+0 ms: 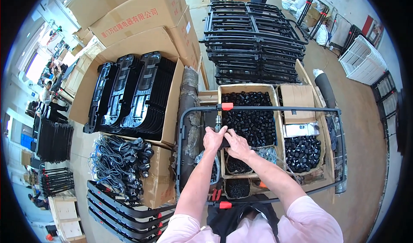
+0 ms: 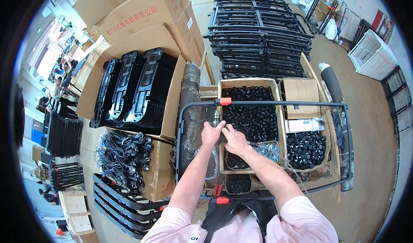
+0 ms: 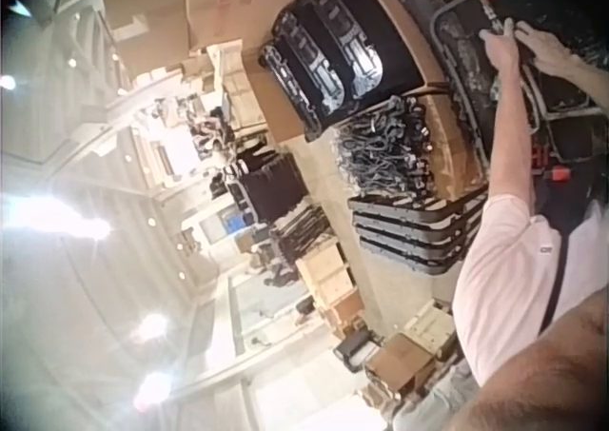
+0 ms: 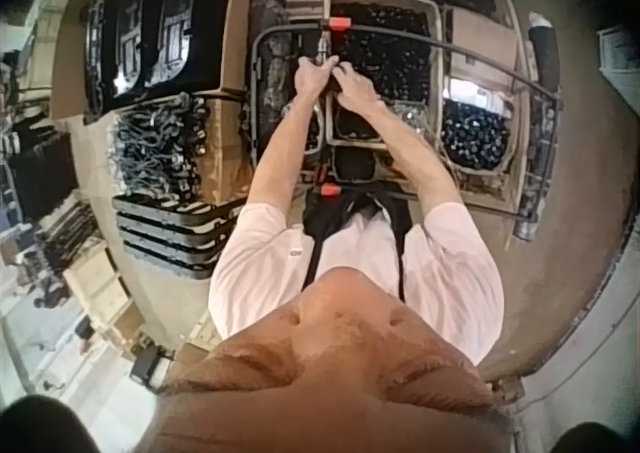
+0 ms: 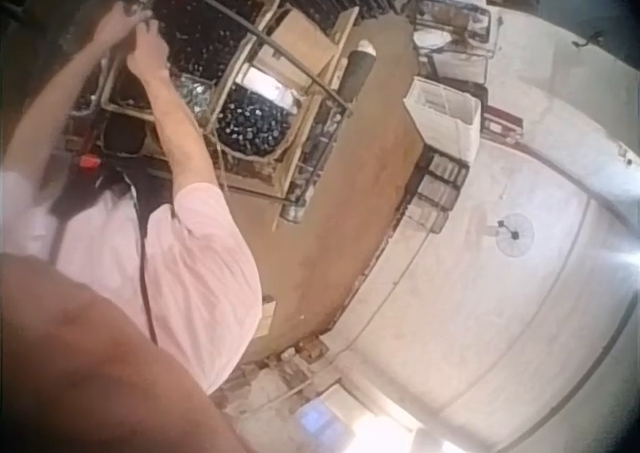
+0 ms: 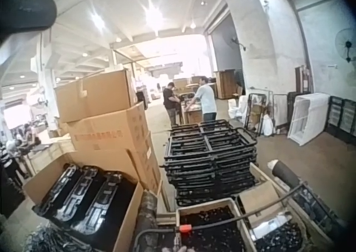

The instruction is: Assembling plastic housing components and internal wiring using an electric screwdriver in a factory environment.

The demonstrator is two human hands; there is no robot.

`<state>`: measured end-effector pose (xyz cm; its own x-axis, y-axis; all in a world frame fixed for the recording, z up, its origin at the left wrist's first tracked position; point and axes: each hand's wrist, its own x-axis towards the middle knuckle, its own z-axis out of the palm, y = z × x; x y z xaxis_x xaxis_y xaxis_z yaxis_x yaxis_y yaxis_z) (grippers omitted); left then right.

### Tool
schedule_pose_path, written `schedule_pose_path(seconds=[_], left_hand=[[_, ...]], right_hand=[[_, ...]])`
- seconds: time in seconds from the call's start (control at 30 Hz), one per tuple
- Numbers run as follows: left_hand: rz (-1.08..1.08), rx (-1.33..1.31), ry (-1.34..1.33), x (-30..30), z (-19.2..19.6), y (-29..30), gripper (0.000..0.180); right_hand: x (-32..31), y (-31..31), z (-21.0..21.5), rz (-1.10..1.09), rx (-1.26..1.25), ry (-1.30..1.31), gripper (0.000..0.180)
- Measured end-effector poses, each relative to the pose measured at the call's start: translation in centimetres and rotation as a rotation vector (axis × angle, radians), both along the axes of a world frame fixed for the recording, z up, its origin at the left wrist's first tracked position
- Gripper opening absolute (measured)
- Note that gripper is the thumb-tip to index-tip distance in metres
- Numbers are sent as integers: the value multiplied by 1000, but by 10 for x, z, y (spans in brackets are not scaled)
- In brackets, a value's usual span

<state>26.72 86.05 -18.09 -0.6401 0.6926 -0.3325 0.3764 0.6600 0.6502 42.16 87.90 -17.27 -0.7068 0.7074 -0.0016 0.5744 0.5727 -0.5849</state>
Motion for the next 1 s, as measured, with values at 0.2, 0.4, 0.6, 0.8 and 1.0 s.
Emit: schedule_pose_path(seconds=[0.2, 0.4, 0.6, 0.8, 1.0], left_hand=[[-58, -7, 69, -1, 0, -5, 78], [-81, 13, 108, 2, 2, -9, 70], [-108, 16, 216, 6, 7, -17, 68], [-194, 43, 320, 18, 13, -28, 64], [-282, 68, 373, 33, 14, -23, 64]], right_hand=[[2, -7, 1, 5, -11, 6, 62], [4, -12, 0, 9, -15, 3, 61], [9, -17, 5, 18, 0, -5, 61], [25, -24, 9, 24, 13, -91, 62], [44, -21, 12, -27, -5, -92, 73]])
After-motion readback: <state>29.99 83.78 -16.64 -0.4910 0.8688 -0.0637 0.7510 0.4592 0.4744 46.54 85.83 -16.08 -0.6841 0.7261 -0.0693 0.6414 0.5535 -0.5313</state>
